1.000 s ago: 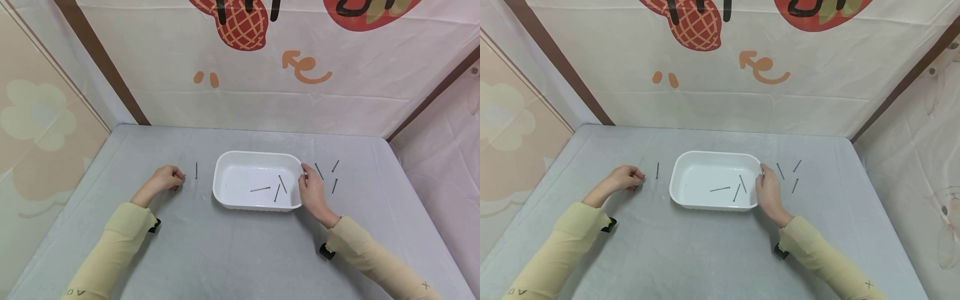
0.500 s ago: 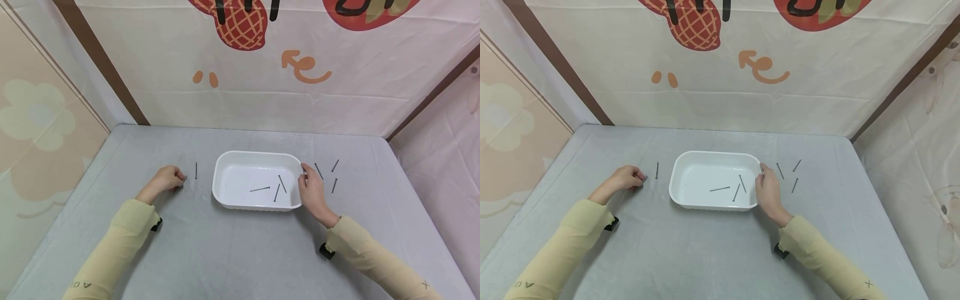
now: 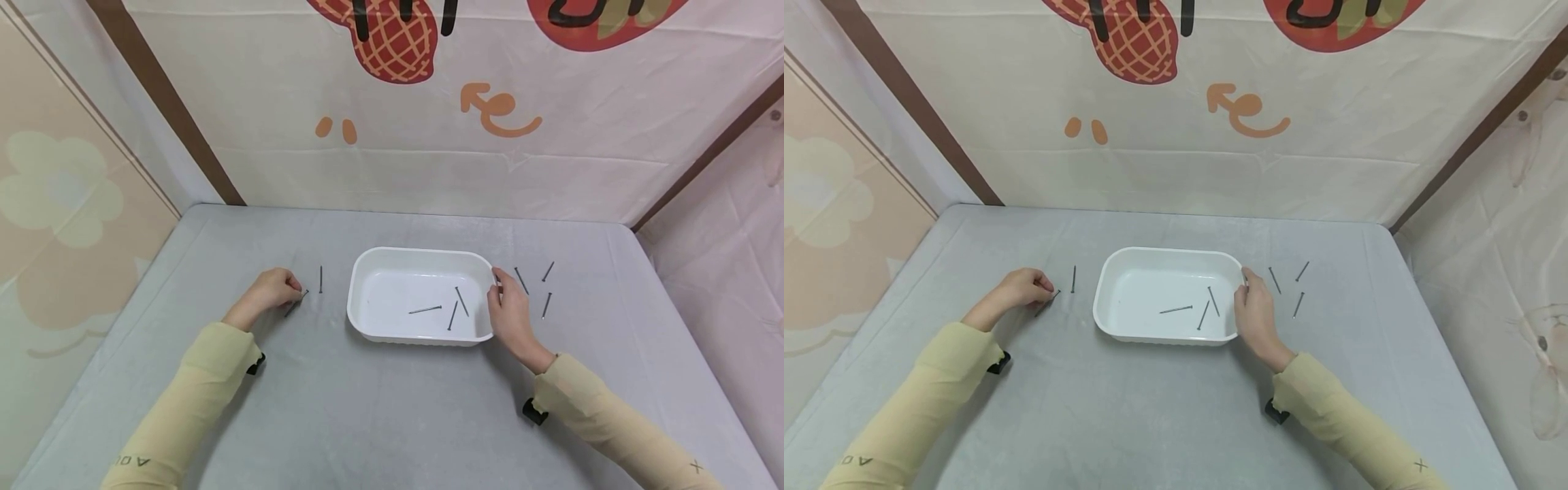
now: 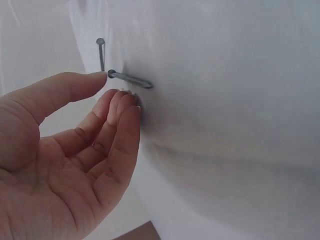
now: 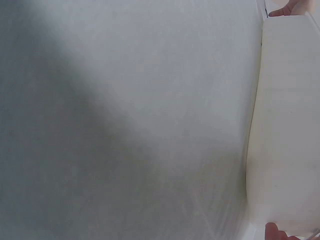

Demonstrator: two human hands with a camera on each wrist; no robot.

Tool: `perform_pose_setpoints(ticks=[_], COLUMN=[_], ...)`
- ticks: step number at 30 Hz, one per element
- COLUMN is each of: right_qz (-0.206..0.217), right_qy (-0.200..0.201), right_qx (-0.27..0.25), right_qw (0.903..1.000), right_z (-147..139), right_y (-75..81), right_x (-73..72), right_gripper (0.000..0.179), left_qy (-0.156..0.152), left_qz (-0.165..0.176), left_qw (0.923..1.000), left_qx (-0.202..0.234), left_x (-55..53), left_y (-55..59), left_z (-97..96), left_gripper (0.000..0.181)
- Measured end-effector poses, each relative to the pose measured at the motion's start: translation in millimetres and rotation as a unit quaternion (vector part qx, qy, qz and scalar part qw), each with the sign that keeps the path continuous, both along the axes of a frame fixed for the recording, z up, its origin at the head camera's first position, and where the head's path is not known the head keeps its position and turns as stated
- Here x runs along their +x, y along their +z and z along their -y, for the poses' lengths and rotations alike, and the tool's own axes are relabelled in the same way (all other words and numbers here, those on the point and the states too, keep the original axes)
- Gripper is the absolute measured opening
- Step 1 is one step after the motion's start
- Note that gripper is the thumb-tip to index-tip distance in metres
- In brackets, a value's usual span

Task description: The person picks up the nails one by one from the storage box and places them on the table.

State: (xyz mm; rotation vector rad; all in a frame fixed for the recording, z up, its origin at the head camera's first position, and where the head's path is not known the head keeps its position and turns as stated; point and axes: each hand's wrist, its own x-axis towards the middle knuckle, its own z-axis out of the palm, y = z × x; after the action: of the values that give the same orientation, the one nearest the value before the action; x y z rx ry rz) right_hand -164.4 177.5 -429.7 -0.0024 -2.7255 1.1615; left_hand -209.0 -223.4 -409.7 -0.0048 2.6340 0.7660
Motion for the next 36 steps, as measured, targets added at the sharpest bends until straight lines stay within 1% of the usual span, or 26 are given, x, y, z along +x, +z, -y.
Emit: perform_pose_setpoints(ticks=[5,12,17,20,27,36], right_qz=[-0.001,0.005,0.009,0.004,-0.004,-0.005], right_qy=[0.0,0.0,-0.001,-0.001,0.001,0.001], right_qx=[-0.001,0.002,0.004,0.005,0.006,0.003], right_qw=[1.0,1.0,1.0,1.0,1.0,1.0], right_z=[0.1,-0.2,-0.4,-0.8,-1.0,-1.0], right_y=[0.0,-0.7,-0.6,-0.5,-0.5,-0.8], right_x=[0.0,0.5,0.4,0.2,0.3,-0.5], right_gripper=[0.04,0.041,0.041,0.041,0.041,0.041], left_qy=[0.001,-0.01,-0.015,-0.023,-0.027,-0.043], left_qz=[0.003,-0.013,-0.009,-0.014,-0.014,-0.04], left_qw=[1.0,0.9998,0.9998,0.9996,0.9995,0.9976], left_qx=[-0.001,-0.006,-0.006,-0.007,-0.009,-0.037], left_x=[-2.9,-5.1,-6.1,-6.3,-5.6,-7.6], left_y=[5.6,15.7,21.4,23.8,32.1,38.7], left_z=[-1.2,-6.8,-11.1,-13.9,-23.6,-36.2], left_gripper=[0.016,0.019,0.019,0.019,0.021,0.019])
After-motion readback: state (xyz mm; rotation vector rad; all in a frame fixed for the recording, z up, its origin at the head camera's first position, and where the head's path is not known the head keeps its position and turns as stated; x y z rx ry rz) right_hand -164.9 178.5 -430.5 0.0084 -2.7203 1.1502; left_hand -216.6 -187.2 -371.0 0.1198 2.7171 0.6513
